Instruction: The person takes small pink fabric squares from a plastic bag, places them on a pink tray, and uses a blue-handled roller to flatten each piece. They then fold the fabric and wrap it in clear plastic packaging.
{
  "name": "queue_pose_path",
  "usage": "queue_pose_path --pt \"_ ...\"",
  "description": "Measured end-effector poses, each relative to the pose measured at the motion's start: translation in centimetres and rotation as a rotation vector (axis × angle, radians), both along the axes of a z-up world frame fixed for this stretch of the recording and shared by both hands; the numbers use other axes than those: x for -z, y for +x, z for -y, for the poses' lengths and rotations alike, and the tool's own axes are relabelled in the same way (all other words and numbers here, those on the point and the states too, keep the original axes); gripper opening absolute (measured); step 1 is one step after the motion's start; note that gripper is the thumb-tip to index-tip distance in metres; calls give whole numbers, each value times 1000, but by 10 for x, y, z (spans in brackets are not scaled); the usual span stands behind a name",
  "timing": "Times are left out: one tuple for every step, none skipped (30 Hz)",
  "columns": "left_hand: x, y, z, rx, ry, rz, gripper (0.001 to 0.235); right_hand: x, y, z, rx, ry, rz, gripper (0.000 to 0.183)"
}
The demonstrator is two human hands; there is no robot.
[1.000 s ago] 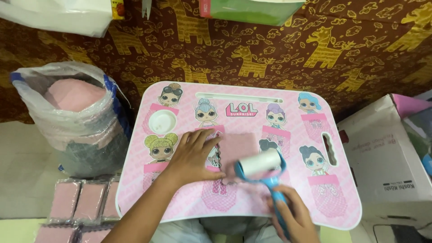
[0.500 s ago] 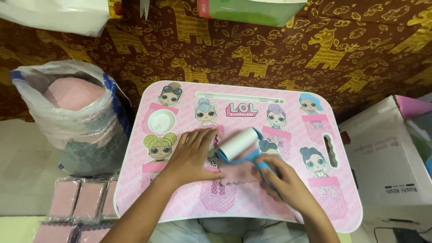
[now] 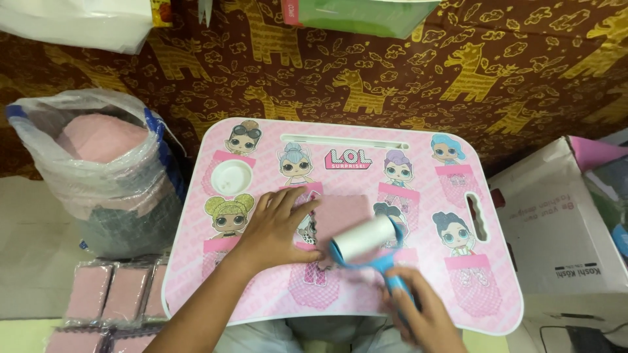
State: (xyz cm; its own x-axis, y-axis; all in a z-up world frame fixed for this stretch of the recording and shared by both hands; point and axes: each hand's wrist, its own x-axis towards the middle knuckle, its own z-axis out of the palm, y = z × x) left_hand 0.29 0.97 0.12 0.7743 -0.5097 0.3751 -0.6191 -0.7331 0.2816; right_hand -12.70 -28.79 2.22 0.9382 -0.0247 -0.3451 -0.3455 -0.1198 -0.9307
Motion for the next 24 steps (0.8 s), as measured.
queue_pose_path --pt "1 1 0 -5 20 -34 105 11 -16 2 138 22 -45 26" --pt "-1 0 1 -4 19 -34 105 27 -29 4 138 22 -44 26" --pt "-3 -1 1 -4 7 -16 103 42 -42 5 157 55 87 28" --pt "-6 -2 2 -2 -4 1 102 57 -56 7 176 88 217 29" --pt "-4 -2 1 0 -5 1 102 67 -59 10 177 87 218 29" --pt "-3 -1 1 -3 5 -3 103 78 -63 13 148 123 213 33" --pt "-2 -1 1 -5 16 -8 104 89 -66 16 118 159 208 38" --pt "-1 0 1 -2 16 -9 104 63 -60 -3 120 158 207 38" --pt "1 0 1 -4 35 -37 105 37 -54 -21 195 178 155 38" --pt "2 1 0 -8 55 -64 107 12 -48 -39 267 198 103 37" --pt "3 1 0 -7 56 -65 107 15 -34 -36 268 199 103 37" --pt "4 2 0 -7 45 -28 107 19 -19 -34 154 176 137 38" --pt "6 2 0 -7 34 8 107 23 -4 -32 40 153 172 39" --pt "4 1 0 -9 34 8 107 16 11 -33 39 152 172 39" --pt "2 0 1 -10 33 4 106 10 25 -36 8 -59 228 40" --pt "0 0 0 -11 32 -1 106 3 41 -38 -21 -270 284 42" --pt "2 1 1 -12 32 0 106 -6 49 -44 -22 -270 285 42" --pt "4 1 0 -11 24 16 107 -14 57 -50 18 -72 186 36" --pt "7 2 0 -10 17 31 108 -22 65 -56 60 126 86 31" --pt "6 1 0 -12 17 31 108 -27 64 -57 58 126 86 31" --pt "5 1 0 -12 16 28 107 -32 64 -57 68 116 52 31" --pt "4 0 0 -11 13 23 106 -37 63 -57 79 105 17 31" --pt "3 0 1 -13 13 23 106 -30 54 -50 77 104 17 31" --pt "1 0 1 -11 22 -11 106 -24 45 -42 52 51 48 32"
